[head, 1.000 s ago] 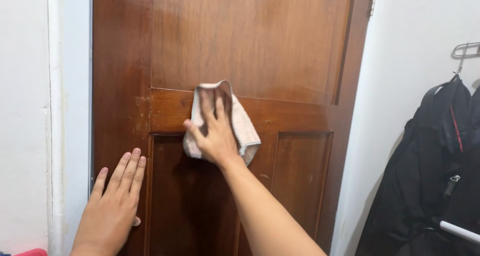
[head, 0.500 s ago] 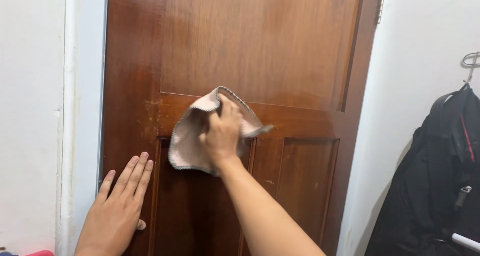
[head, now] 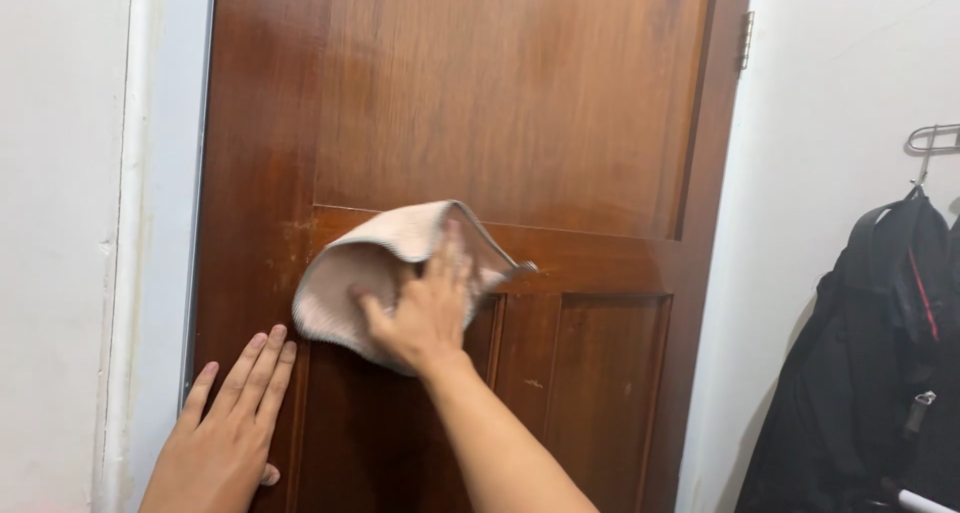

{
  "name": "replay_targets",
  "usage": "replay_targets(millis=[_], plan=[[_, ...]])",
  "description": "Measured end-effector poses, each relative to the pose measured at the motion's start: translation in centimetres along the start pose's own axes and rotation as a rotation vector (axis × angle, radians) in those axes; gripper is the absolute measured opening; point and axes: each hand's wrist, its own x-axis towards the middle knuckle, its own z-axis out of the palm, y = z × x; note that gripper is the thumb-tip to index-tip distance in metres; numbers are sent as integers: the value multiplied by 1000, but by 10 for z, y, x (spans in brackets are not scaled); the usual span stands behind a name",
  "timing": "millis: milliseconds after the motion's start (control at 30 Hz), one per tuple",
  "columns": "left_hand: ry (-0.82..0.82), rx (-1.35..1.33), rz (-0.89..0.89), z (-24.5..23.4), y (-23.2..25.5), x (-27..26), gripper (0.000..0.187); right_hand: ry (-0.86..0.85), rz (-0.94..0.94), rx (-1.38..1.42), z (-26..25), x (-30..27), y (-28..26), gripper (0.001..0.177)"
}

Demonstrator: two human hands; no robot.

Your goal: Cleaning a wooden door with a cloth.

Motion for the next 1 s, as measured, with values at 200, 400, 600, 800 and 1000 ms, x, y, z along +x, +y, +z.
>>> replay_targets(millis=[200,400,600,800,1000], plan=[[-38,41,-10,2,0,8,124,114,308,43,12,14,40,87],[-40,78,-19,12,2,20,123,-31,222,56,2,18,-14,83],[-45,135,-15,19,1,24,123,-178,80,81,-9,7,-20,62],[-45,113,-8,15,-1,23,118,72,252,14,2,3,58,56],[972,-102,51,153,-3,108,153,55,564,-18,15,25,65,65]])
